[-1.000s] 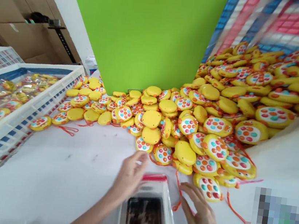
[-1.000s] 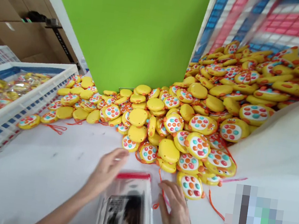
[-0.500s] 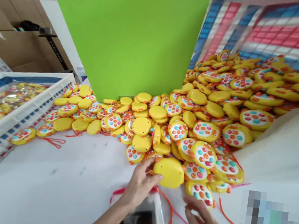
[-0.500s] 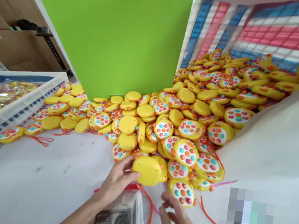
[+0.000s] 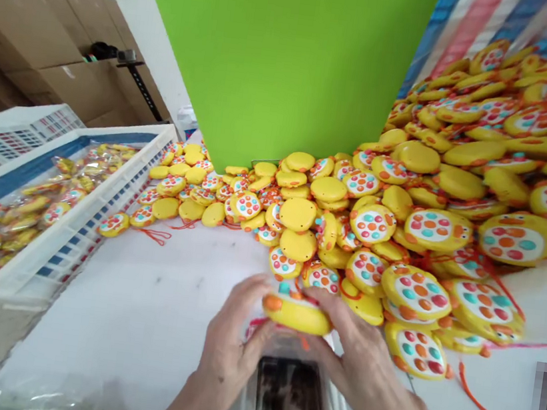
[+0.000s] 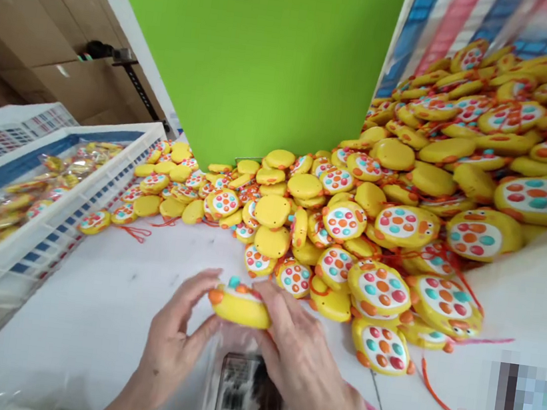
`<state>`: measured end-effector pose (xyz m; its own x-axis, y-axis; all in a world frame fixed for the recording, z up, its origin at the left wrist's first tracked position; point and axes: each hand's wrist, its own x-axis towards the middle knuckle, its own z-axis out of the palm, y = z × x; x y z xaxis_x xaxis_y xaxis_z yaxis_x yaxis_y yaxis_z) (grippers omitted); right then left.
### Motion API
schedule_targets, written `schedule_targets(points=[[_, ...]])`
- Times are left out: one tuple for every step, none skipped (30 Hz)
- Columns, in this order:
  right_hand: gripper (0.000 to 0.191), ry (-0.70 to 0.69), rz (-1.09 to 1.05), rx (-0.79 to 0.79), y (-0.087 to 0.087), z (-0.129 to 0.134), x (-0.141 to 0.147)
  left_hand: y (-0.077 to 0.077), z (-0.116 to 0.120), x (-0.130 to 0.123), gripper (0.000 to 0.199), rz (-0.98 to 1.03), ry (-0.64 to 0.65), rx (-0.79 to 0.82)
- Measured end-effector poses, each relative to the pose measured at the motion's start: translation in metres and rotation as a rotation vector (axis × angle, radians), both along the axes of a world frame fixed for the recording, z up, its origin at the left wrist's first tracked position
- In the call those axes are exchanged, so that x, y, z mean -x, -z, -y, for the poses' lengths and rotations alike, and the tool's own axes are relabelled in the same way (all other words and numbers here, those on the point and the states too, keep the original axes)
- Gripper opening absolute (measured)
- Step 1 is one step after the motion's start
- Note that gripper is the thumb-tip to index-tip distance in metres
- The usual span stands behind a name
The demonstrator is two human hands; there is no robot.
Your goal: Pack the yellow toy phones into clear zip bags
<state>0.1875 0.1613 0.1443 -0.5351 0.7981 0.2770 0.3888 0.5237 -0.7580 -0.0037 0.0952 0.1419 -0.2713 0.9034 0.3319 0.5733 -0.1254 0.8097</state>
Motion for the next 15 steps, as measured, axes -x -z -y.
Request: schedule_targets(points=[[0.037,0.045,-0.037,-0.009,-0.004,-0.006,0.003,0.003,0.004,-0.001,0.030,-0.037,-0.101,-0.016],[0.038,0.106,-0.090,0.013,-0.007,-0.011,0.006,0.010,0.009,-0.005,0.022,-0.079,-0.146,-0.021],[0.041,0.174,-0.159,0.062,-0.008,-0.017,0.009,0.020,0.015,-0.012,0.010,-0.126,-0.125,-0.023],[0.043,0.227,-0.230,0.135,-0.008,-0.021,0.010,0.032,0.021,-0.020,0.005,-0.187,-0.032,-0.017],[0.044,0.257,-0.293,0.218,-0.007,-0.025,0.011,0.047,0.026,-0.029,0.013,-0.252,0.103,-0.030],[0.044,0.260,-0.328,0.305,-0.003,-0.026,0.011,0.062,0.032,-0.039,0.012,-0.324,0.165,-0.037],[0.044,0.254,-0.334,0.386,0.002,-0.026,0.010,0.077,0.036,-0.048,0.006,-0.415,0.192,-0.019],[0.044,0.248,-0.316,0.458,0.008,-0.024,0.008,0.090,0.039,-0.056,0.011,-0.489,0.184,0.024],[0.044,0.248,-0.283,0.528,0.016,-0.020,0.006,0.101,0.040,-0.062,0.021,-0.549,0.158,0.062],[0.045,0.254,-0.252,0.598,0.024,-0.014,0.003,0.110,0.041,-0.066,0.027,-0.593,0.136,0.090],[0.047,0.270,-0.234,0.667,0.033,-0.007,0.000,0.115,0.041,-0.068,0.027,-0.613,0.123,0.104],[0.050,0.292,-0.232,0.734,0.041,0.000,-0.003,0.118,0.040,-0.068,0.022,-0.618,0.122,0.102],[0.052,0.311,-0.245,0.791,0.049,0.007,-0.006,0.119,0.039,-0.067,0.016,-0.613,0.130,0.094],[0.055,0.325,-0.261,0.835,0.055,0.013,-0.010,0.118,0.038,-0.065,0.012,-0.602,0.140,0.094],[0.059,0.335,-0.272,0.867,0.059,0.019,-0.013,0.115,0.037,-0.063,0.011,-0.591,0.148,0.103]])
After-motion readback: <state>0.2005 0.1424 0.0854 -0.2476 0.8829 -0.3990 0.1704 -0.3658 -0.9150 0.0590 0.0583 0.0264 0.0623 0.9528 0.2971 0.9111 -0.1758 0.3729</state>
